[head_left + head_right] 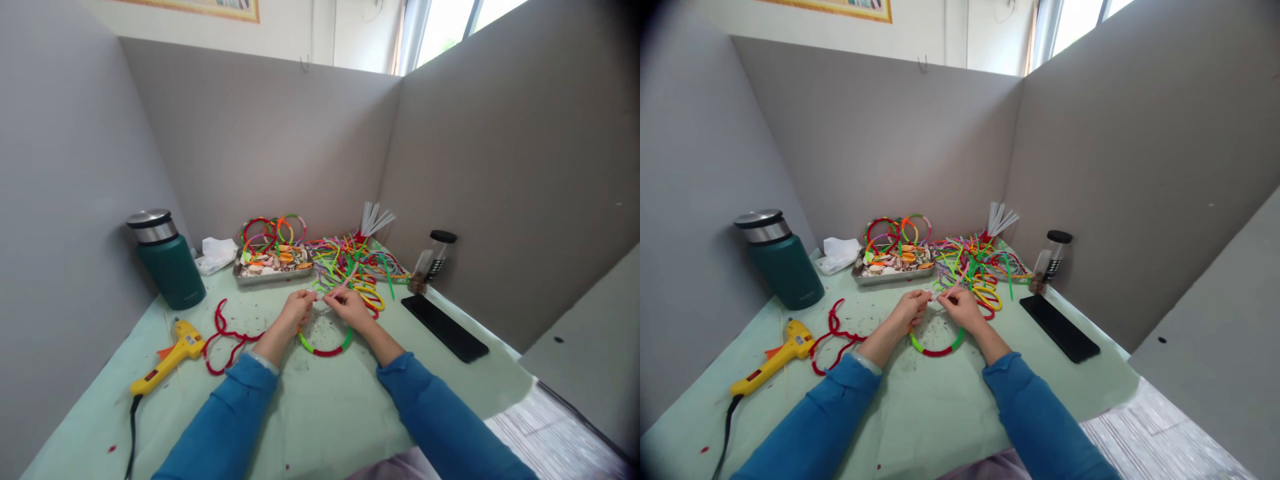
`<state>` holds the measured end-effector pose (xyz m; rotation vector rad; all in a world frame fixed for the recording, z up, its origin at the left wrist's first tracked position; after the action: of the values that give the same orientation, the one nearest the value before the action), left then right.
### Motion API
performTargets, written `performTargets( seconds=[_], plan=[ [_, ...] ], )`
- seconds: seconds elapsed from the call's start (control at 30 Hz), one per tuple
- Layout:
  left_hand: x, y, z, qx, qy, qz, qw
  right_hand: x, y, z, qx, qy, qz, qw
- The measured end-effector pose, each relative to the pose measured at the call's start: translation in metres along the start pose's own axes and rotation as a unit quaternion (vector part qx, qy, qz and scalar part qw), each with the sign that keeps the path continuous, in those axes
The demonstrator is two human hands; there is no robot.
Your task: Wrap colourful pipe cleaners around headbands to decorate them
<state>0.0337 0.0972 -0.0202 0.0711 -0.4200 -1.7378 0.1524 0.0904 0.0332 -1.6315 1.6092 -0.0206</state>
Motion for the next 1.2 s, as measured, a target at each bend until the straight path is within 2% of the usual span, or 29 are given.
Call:
performTargets(
  seconds=[0.17, 0.33, 0.47, 0.6, 0.67, 0.73, 1.0, 1.2],
  plan=[
    [-0.002, 0.001, 0.0, 0.012, 0.01, -0.027, 1.0, 0.0, 0.014, 0.027, -0.1, 0.112, -0.064, 0.987],
    [-0.001, 0.006, 0.003, 0.011, 0.025, -0.074, 0.997, 0.004, 0.021, 0.034, -0.238, 0.162, -0.105, 0.952],
    [0.0, 0.009, 0.005, 0.007, 0.034, -0.101, 0.994, 0.01, 0.032, 0.039, -0.352, 0.221, -0.155, 0.896],
    [0.001, 0.013, 0.004, 0.005, 0.035, -0.119, 0.992, 0.015, 0.038, 0.046, -0.458, 0.276, -0.155, 0.831],
    [0.001, 0.014, 0.004, 0.005, 0.037, -0.125, 0.992, 0.017, 0.041, 0.047, -0.49, 0.291, -0.156, 0.807],
    [0.002, 0.015, 0.004, 0.003, 0.036, -0.131, 0.991, 0.018, 0.042, 0.048, -0.491, 0.3, -0.154, 0.803],
    [0.014, 0.032, 0.003, 0.003, 0.018, -0.199, 0.98, 0.018, 0.042, 0.05, -0.441, 0.308, -0.146, 0.83],
    [0.009, 0.022, 0.003, -0.004, 0.01, -0.148, 0.989, 0.016, 0.041, 0.047, -0.435, 0.276, -0.143, 0.845]
  ],
)
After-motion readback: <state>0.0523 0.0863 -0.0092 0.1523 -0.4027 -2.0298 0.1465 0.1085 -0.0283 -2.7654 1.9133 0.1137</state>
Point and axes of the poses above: each hand's wrist, its own x-axis away from the middle knuckle, its own y-axis out of the palm, z = x × y, the point moved 10 cm from there along -x, towards the middle knuckle, and after that the axes turned 11 degrees about x, right-handed, at the moved point
